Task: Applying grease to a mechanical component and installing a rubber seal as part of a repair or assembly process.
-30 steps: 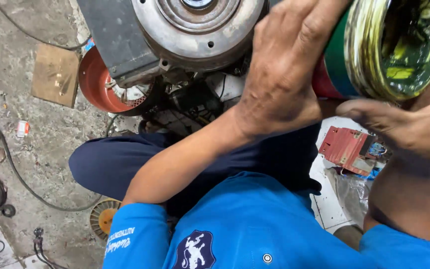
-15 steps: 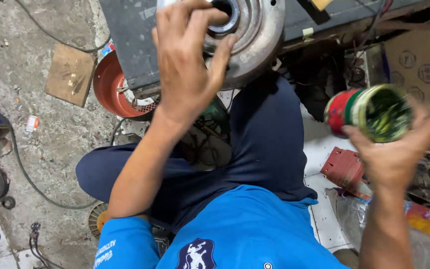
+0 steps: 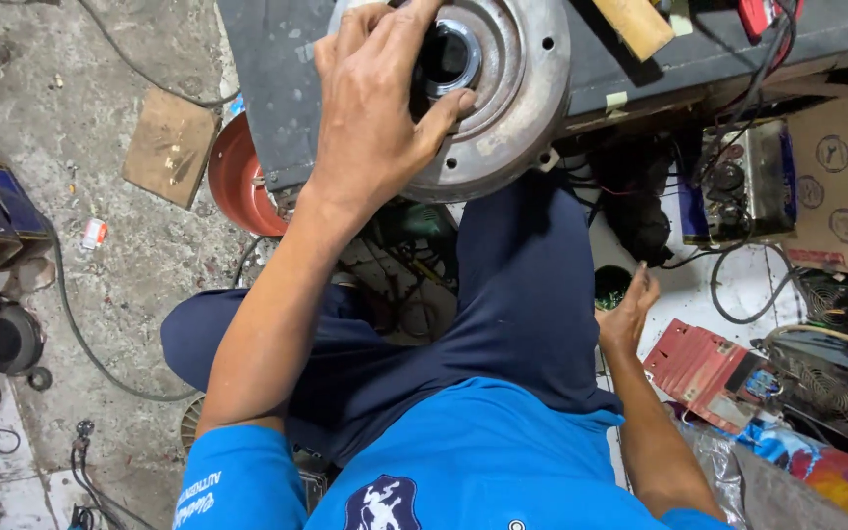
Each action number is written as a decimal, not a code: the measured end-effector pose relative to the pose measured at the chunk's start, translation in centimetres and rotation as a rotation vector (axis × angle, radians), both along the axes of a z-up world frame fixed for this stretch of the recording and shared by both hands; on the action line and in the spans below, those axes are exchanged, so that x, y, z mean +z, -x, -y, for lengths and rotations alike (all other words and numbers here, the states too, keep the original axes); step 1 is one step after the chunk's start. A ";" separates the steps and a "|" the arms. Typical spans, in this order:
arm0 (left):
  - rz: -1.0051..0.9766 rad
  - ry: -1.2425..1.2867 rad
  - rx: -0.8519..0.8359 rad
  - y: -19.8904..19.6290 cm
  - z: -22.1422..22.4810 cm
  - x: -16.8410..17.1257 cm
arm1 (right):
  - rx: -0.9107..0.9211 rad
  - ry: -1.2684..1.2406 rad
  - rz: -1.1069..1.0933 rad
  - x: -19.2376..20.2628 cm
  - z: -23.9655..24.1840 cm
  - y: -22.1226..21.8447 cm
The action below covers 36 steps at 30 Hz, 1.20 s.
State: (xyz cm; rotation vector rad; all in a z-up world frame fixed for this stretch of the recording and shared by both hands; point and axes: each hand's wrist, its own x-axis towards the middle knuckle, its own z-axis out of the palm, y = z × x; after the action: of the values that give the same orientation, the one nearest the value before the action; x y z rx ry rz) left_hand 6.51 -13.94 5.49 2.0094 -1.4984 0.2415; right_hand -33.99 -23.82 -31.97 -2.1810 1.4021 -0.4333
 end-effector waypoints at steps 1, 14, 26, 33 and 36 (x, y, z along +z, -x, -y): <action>-0.014 0.000 -0.009 0.0 0.1 0.0 | 0.001 -0.038 -0.031 -1.0 0.1 0.3; -0.030 0.050 -0.042 0.2 0.3 0.5 | -0.036 -0.131 -0.106 -3.9 -0.5 0.3; -0.034 0.029 -0.065 -0.1 0.2 0.3 | -0.059 -0.218 -0.190 -2.7 -1.5 0.3; -0.054 0.049 -0.070 -0.2 0.4 -0.1 | -0.086 -0.289 -0.196 -1.0 -1.9 0.2; -0.010 0.000 -0.092 -0.6 0.5 -0.4 | -0.060 -0.227 -0.142 -1.3 -2.0 0.5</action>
State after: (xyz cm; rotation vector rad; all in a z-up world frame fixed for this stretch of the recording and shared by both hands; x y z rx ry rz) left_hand 7.10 -14.45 5.08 1.9334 -1.5799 0.1925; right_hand -34.53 -21.78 -33.26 -2.0218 1.5155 -0.1334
